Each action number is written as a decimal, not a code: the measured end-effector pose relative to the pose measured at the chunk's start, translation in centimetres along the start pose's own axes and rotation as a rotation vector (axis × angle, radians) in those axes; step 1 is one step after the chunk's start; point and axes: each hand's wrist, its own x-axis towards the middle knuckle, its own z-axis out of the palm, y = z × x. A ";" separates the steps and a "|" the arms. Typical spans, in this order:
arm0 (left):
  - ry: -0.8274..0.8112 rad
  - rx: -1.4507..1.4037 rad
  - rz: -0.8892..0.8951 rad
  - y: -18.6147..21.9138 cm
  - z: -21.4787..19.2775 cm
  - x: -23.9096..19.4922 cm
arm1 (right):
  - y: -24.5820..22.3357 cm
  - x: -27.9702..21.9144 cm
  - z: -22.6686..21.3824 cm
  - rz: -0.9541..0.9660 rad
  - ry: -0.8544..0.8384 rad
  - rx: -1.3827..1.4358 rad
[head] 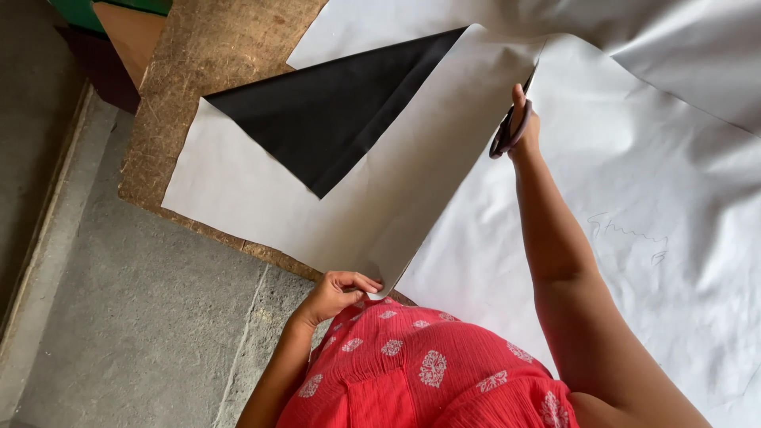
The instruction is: Measuring, marking, and cutting pieces of fabric on a workshop table for upholstery.
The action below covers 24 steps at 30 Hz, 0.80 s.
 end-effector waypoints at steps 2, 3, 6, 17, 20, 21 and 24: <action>0.017 0.002 0.013 0.1 -0.2 0.1 | -0.6 0.1 0.2 -0.035 0.028 0.044; 0.018 -0.007 0.007 0.1 -0.2 0.1 | -1.2 -0.3 0.2 -0.039 0.016 0.064; 0.016 -0.041 -0.061 0.7 0.2 -0.4 | -5.4 -2.6 0.3 0.055 -0.013 -0.004; 0.059 -0.042 -0.116 1.4 0.2 -1.9 | -8.8 -2.4 0.3 0.100 -0.094 -0.159; 0.089 -0.017 -0.123 2.0 0.0 -1.9 | -8.9 -2.1 0.2 0.140 0.051 -0.028; 0.099 0.000 -0.120 2.1 0.1 -1.9 | -9.1 -2.1 0.2 0.142 0.036 -0.085; 0.087 0.010 -0.129 3.0 0.2 -2.4 | -9.3 -0.4 -0.4 0.139 -0.040 -0.186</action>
